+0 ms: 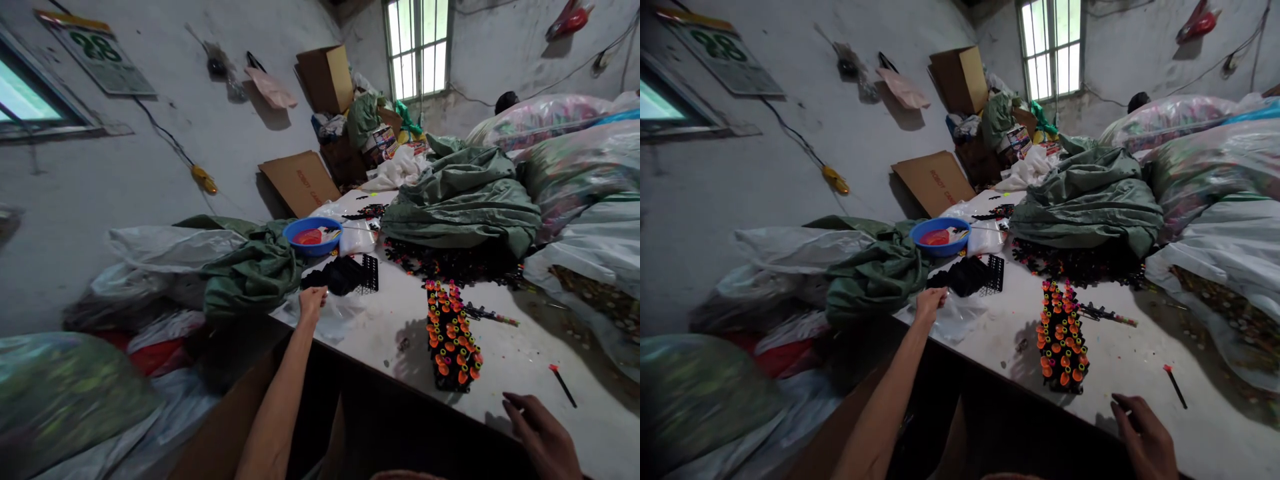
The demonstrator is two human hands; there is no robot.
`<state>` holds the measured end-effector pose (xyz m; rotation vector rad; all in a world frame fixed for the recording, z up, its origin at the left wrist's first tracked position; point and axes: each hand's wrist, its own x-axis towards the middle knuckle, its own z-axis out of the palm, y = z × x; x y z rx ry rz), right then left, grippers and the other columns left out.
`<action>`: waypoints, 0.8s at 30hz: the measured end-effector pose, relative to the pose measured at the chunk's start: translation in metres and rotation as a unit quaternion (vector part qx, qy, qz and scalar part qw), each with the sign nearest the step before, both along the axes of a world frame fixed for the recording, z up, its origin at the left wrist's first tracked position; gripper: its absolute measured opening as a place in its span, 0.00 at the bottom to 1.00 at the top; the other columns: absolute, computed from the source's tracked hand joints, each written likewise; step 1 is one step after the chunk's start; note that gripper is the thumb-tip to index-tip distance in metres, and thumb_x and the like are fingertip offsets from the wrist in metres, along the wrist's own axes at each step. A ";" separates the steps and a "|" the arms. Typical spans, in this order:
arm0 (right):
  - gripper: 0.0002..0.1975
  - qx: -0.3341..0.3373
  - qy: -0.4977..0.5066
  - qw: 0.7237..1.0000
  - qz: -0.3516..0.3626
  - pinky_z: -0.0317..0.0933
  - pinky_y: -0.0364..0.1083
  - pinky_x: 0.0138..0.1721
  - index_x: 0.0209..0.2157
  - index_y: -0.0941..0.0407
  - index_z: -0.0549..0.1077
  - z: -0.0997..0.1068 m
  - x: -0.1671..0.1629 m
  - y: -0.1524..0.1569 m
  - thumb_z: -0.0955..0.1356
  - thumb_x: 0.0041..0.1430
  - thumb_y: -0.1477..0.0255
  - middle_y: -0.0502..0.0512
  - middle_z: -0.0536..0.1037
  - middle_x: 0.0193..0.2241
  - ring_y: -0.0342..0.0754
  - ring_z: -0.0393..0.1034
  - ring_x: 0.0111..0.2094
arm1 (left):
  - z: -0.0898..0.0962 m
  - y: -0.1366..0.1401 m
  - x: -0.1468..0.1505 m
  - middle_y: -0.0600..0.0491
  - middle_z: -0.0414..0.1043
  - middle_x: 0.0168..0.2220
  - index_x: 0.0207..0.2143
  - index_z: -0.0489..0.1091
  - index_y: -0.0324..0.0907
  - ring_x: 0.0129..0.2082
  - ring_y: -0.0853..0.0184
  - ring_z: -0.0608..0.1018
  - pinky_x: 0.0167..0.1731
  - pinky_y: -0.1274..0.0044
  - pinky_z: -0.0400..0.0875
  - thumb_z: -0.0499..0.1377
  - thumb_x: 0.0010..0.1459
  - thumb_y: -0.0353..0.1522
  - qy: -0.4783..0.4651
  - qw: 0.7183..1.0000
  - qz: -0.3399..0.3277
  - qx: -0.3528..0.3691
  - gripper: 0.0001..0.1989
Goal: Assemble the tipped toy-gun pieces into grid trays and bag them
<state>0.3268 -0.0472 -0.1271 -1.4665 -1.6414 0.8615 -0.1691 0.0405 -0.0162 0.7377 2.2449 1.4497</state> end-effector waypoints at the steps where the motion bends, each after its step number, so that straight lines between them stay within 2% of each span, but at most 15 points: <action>1: 0.19 0.003 0.014 1.000 -0.025 0.66 0.41 0.28 0.36 0.54 0.76 0.014 0.000 0.004 0.66 0.53 0.54 0.54 0.76 0.30 0.46 0.71 0.27 | 0.006 0.004 0.006 0.53 0.70 0.33 0.37 0.68 0.36 0.29 0.71 0.73 0.29 0.76 0.72 0.57 0.59 0.36 -0.016 1.000 -0.009 0.026 0.11; 3: 0.19 0.023 0.039 0.997 -0.065 0.65 0.41 0.27 0.38 0.54 0.75 0.049 -0.003 0.014 0.67 0.52 0.54 0.52 0.75 0.29 0.45 0.70 0.25 | 0.021 0.013 0.021 0.56 0.67 0.25 0.28 0.67 0.36 0.24 0.73 0.71 0.26 0.79 0.70 0.60 0.54 0.37 -0.042 0.995 -0.035 0.088 0.11; 5: 0.18 0.062 0.074 0.992 -0.082 0.65 0.42 0.29 0.38 0.55 0.75 0.090 -0.013 0.023 0.69 0.52 0.56 0.52 0.75 0.30 0.44 0.69 0.25 | 0.041 0.021 0.042 0.58 0.65 0.22 0.24 0.65 0.38 0.23 0.74 0.71 0.26 0.80 0.70 0.64 0.47 0.38 -0.058 0.984 -0.075 0.151 0.14; 8: 0.15 0.096 0.136 0.985 -0.047 0.64 0.42 0.29 0.37 0.55 0.76 0.147 -0.037 0.036 0.69 0.53 0.59 0.53 0.75 0.33 0.43 0.68 0.26 | 0.083 0.020 0.080 0.57 0.69 0.23 0.23 0.65 0.39 0.25 0.72 0.73 0.29 0.79 0.71 0.66 0.40 0.37 -0.083 0.957 -0.162 0.225 0.13; 9: 0.15 0.094 0.153 0.984 -0.017 0.64 0.42 0.29 0.37 0.55 0.76 0.162 -0.047 0.042 0.69 0.54 0.59 0.54 0.75 0.33 0.44 0.68 0.26 | 0.099 0.015 0.092 0.56 0.71 0.25 0.23 0.66 0.39 0.26 0.70 0.74 0.30 0.78 0.72 0.65 0.40 0.35 -0.102 0.941 -0.207 0.249 0.12; 11: 0.17 0.074 0.186 0.979 0.048 0.65 0.43 0.32 0.39 0.56 0.76 0.184 -0.067 0.056 0.68 0.54 0.59 0.55 0.76 0.33 0.46 0.70 0.30 | 0.130 -0.002 0.113 0.51 0.75 0.31 0.26 0.69 0.38 0.30 0.65 0.77 0.33 0.73 0.74 0.63 0.40 0.31 -0.167 0.876 -0.325 0.316 0.08; 13: 0.21 0.053 0.226 0.968 0.093 0.65 0.45 0.37 0.44 0.56 0.73 0.197 -0.087 0.075 0.68 0.54 0.57 0.57 0.76 0.39 0.48 0.71 0.37 | 0.155 -0.022 0.127 0.49 0.76 0.37 0.28 0.72 0.38 0.34 0.61 0.78 0.36 0.69 0.75 0.60 0.41 0.28 -0.194 0.819 -0.395 0.370 0.08; 14: 0.23 0.039 0.252 0.960 0.112 0.65 0.46 0.40 0.48 0.56 0.71 0.201 -0.097 0.086 0.68 0.54 0.57 0.57 0.75 0.43 0.49 0.71 0.40 | 0.164 -0.031 0.131 0.49 0.76 0.39 0.28 0.73 0.39 0.35 0.59 0.78 0.37 0.68 0.75 0.59 0.41 0.27 -0.200 0.801 -0.416 0.383 0.08; 16: 0.27 -0.020 0.317 0.933 0.167 0.64 0.47 0.41 0.50 0.56 0.69 0.207 -0.114 0.105 0.67 0.55 0.54 0.59 0.73 0.47 0.50 0.70 0.44 | 0.176 -0.046 0.135 0.48 0.76 0.43 0.26 0.73 0.39 0.38 0.56 0.78 0.39 0.65 0.75 0.57 0.40 0.27 -0.219 0.783 -0.434 0.388 0.08; 18: 0.28 -0.123 0.379 0.880 0.258 0.65 0.47 0.37 0.48 0.57 0.69 0.210 -0.129 0.116 0.64 0.55 0.50 0.61 0.74 0.46 0.50 0.71 0.41 | 0.180 -0.053 0.135 0.46 0.75 0.44 0.27 0.74 0.38 0.41 0.53 0.78 0.39 0.63 0.75 0.56 0.39 0.28 -0.239 0.783 -0.433 0.377 0.10; 20: 0.30 -0.213 0.422 0.809 0.349 0.66 0.46 0.33 0.44 0.59 0.69 0.212 -0.142 0.120 0.62 0.55 0.47 0.62 0.75 0.42 0.49 0.73 0.36 | 0.179 -0.055 0.133 0.47 0.76 0.42 0.26 0.73 0.38 0.42 0.51 0.77 0.39 0.62 0.75 0.56 0.36 0.27 -0.247 0.793 -0.419 0.367 0.10; 22: 0.27 -0.237 0.463 0.762 0.387 0.65 0.44 0.29 0.39 0.60 0.70 0.211 -0.150 0.119 0.64 0.54 0.49 0.60 0.76 0.39 0.47 0.73 0.32 | 0.176 -0.052 0.130 0.49 0.78 0.37 0.21 0.70 0.39 0.41 0.51 0.77 0.39 0.63 0.75 0.56 0.34 0.26 -0.252 0.803 -0.407 0.356 0.07; 24: 0.21 -0.214 0.515 0.751 0.353 0.61 0.41 0.24 0.34 0.60 0.70 0.207 -0.154 0.119 0.69 0.52 0.54 0.56 0.77 0.33 0.42 0.70 0.24 | 0.171 -0.049 0.126 0.50 0.78 0.33 0.19 0.69 0.40 0.40 0.53 0.78 0.38 0.64 0.76 0.56 0.34 0.26 -0.265 0.811 -0.398 0.338 0.05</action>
